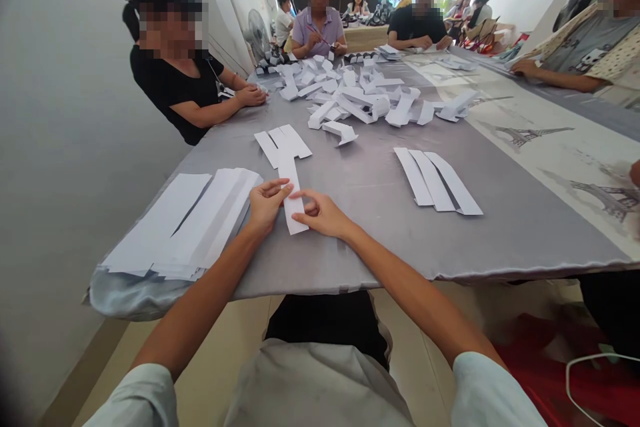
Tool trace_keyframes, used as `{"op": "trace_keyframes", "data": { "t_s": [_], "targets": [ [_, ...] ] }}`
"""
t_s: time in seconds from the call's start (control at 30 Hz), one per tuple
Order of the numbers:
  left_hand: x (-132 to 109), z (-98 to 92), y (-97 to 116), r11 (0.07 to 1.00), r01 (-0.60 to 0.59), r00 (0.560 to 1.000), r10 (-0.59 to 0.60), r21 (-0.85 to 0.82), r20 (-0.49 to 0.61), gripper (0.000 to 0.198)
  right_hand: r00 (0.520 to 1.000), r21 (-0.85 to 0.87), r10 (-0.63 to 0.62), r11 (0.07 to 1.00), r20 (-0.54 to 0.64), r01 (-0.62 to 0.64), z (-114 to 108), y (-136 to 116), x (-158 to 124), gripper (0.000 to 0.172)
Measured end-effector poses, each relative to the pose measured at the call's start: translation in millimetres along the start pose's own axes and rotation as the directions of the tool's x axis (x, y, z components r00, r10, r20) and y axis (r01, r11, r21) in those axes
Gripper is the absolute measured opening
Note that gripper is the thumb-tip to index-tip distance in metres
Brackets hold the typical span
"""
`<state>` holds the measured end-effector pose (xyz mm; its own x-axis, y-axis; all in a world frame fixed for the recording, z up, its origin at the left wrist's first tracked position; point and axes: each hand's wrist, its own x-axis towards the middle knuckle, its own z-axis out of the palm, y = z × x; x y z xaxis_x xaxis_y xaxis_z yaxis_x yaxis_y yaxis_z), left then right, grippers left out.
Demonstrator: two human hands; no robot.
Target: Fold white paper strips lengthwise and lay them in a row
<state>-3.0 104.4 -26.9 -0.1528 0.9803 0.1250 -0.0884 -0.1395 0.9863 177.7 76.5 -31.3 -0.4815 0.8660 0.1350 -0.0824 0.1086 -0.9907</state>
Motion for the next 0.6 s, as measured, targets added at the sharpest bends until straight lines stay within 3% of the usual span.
{"op": "trace_keyframes", "data": {
  "t_s": [0.07, 0.17, 0.43, 0.6],
  "targets": [
    [2, -2.3, -1, 0.999, -0.045, 0.996, 0.045, 0.003, -0.072, 0.046, 0.997, -0.082, -0.015, 0.996, 0.075, 0.021, 3, -2, -3, 0.045],
    [2, -3.8, -1, 0.998, -0.055, 0.993, 0.055, 0.001, -0.108, 0.043, 0.992, -0.178, -0.065, 0.981, 0.104, 0.083, 6, -4, -5, 0.037],
    [-7, 5.3, 5, 0.999, 0.008, 0.996, -0.012, 0.043, 0.088, 0.040, 0.973, -0.390, -0.228, 0.901, -0.049, 0.191, -1, 0, -2, 0.034],
    [-9, 9.1, 6, 0.998, 0.045, 0.990, -0.040, -0.034, 0.133, 0.037, 0.957, -0.496, -0.288, 0.836, -0.036, 0.234, -2, 2, -2, 0.040]
  ]
}}
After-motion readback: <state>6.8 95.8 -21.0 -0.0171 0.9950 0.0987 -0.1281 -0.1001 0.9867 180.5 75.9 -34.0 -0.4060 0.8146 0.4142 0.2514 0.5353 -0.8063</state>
